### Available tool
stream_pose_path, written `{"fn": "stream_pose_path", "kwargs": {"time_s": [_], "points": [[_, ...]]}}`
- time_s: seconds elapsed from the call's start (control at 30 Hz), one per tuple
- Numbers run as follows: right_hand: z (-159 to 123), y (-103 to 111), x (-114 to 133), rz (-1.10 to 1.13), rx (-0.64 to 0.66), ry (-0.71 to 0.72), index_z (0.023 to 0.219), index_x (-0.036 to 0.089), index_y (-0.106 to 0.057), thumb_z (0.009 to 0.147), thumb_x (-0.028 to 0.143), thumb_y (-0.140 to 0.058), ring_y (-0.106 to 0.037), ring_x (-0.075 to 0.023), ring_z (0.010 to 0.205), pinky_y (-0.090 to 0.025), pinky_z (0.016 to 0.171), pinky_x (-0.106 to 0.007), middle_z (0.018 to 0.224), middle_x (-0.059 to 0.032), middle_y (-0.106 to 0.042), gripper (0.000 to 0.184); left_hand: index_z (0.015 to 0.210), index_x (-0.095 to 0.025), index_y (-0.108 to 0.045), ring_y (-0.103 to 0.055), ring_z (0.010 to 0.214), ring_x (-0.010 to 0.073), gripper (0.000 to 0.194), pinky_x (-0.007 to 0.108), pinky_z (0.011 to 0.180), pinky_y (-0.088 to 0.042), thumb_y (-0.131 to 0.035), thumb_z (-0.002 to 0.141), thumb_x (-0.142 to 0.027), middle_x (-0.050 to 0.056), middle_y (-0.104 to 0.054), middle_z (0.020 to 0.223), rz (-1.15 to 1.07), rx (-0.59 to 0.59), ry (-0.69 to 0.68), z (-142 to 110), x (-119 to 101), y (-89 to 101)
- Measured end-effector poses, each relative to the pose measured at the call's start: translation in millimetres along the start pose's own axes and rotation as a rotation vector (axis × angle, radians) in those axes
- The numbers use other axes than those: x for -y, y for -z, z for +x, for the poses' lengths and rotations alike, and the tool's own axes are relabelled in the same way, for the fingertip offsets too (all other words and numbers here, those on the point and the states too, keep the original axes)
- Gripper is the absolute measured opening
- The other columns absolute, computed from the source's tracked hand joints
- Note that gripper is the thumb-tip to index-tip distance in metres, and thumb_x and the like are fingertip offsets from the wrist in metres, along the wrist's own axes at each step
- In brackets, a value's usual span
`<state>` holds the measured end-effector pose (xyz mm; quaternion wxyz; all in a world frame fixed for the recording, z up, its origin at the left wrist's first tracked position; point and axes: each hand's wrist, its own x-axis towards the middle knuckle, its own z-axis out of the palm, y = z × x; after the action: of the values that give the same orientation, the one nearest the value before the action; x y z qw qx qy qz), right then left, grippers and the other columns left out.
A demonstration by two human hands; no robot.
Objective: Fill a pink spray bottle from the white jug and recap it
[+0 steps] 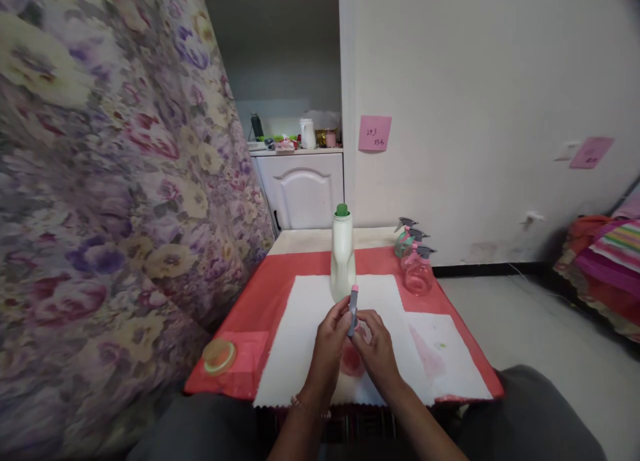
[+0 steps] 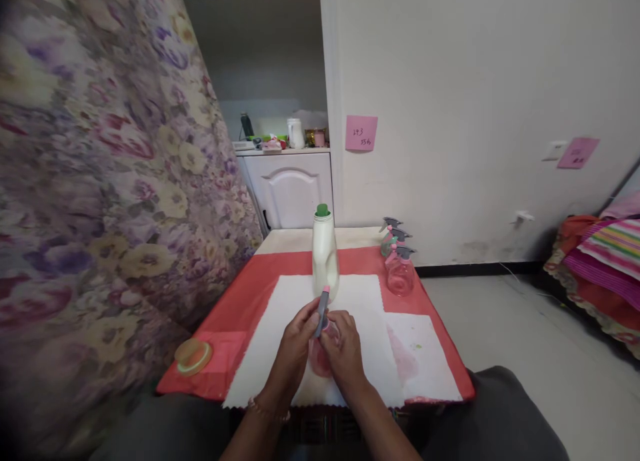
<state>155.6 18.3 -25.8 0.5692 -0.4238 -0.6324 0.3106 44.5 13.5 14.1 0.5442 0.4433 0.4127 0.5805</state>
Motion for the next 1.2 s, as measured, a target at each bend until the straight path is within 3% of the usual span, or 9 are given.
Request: {"fn": "stream_pose_path", "kwargs": {"time_s": [0.33,0.4,0.5,0.6,0.73,0.93,1.0,1.1,1.2], "points": [[0,-3,3,-0.010,-0.042,-0.011,0.098,0.023,-0.061,0.084,0.024,-0.056,-0.058,-0.0228,0.095,-0.047,0.086,-0.039,0.097,-0.0039,-0.062,0.015,0.120,-0.017,-0.061,-0.065,0.103,0.0240,0.049,0.038,0.093,-0.049,-0.065,0.079,-0.043,0.011,-0.070,0.117,0.048,-0.068,-0.002,-5,-4,-8.0],[-7,-2,-3,0.007,-0.042,-0.032,0.108,0.023,-0.059,0.081,0.023,-0.058,-0.058,-0.0230,0.102,-0.048,0.091,-0.039,0.106,-0.0049,-0.061,0.026,0.121,-0.019,-0.061,-0.063,0.110,0.0242,0.047,0.038,0.098,-0.047,-0.059,0.084,-0.047,0.011,-0.068,0.123,0.063,-0.061,-0.021,-7,-5,-4.2],[-24,-3,-21,0.010,-0.065,-0.100,0.124,0.024,-0.049,0.068,0.021,-0.069,-0.054,-0.0260,0.115,-0.043,0.103,-0.043,0.120,-0.0066,-0.056,0.060,0.121,-0.022,-0.061,-0.056,0.123,0.0230,0.045,0.039,0.109,-0.038,-0.047,0.090,-0.051,0.008,-0.063,0.132,0.152,-0.062,-0.056,-11,2,9.1],[-43,-5,-41,-0.024,-0.095,-0.146,0.126,0.024,-0.048,0.059,0.020,-0.074,-0.052,-0.0304,0.117,-0.042,0.105,-0.049,0.121,-0.0078,-0.055,0.073,0.119,-0.018,-0.064,-0.057,0.123,0.0264,0.050,0.043,0.110,-0.038,-0.052,0.086,-0.053,0.011,-0.066,0.128,0.248,-0.049,-0.014,-13,16,24.4],[-49,-3,-55,0.035,-0.055,-0.111,0.130,0.025,-0.048,0.065,0.027,-0.073,-0.056,-0.0289,0.115,-0.046,0.101,-0.047,0.121,-0.0084,-0.057,0.069,0.118,-0.016,-0.064,-0.056,0.123,0.0298,0.055,0.046,0.109,-0.040,-0.055,0.081,-0.056,0.013,-0.065,0.129,0.293,-0.045,0.001,-12,36,35.7],[-20,30,-50,0.255,0.262,-0.144,0.133,0.026,-0.051,0.067,0.026,-0.078,-0.051,-0.0281,0.130,-0.035,0.113,-0.050,0.138,-0.0086,-0.056,0.071,0.122,-0.016,-0.060,-0.053,0.125,0.0272,0.053,0.044,0.111,-0.036,-0.059,0.080,-0.048,0.013,-0.060,0.131,0.390,-0.108,-0.049,-22,51,36.6],[-12,42,-47,0.321,0.329,-0.155,0.131,0.026,-0.054,0.070,0.028,-0.076,-0.052,-0.0278,0.130,-0.037,0.112,-0.050,0.137,-0.0079,-0.059,0.065,0.125,-0.019,-0.058,-0.054,0.122,0.0252,0.049,0.043,0.109,-0.039,-0.057,0.083,-0.044,0.012,-0.059,0.130,0.436,-0.106,-0.086,-28,53,35.0],[-12,54,-46,0.351,0.331,-0.166,0.127,0.026,-0.058,0.076,0.029,-0.071,-0.057,-0.0266,0.125,-0.042,0.108,-0.049,0.131,-0.0080,-0.063,0.052,0.124,-0.022,-0.059,-0.058,0.115,0.0236,0.041,0.042,0.099,-0.047,-0.051,0.087,-0.038,0.010,-0.061,0.125,0.512,-0.072,-0.142,-33,52,33.6],[-19,56,-46,0.289,0.245,-0.182,0.124,0.026,-0.060,0.081,0.030,-0.066,-0.058,-0.0263,0.123,-0.043,0.107,-0.050,0.130,-0.0093,-0.062,0.043,0.118,-0.022,-0.061,-0.060,0.111,0.0237,0.035,0.041,0.095,-0.049,-0.051,0.088,-0.037,0.010,-0.063,0.119,0.540,-0.068,-0.177,-31,47,32.9]]}}
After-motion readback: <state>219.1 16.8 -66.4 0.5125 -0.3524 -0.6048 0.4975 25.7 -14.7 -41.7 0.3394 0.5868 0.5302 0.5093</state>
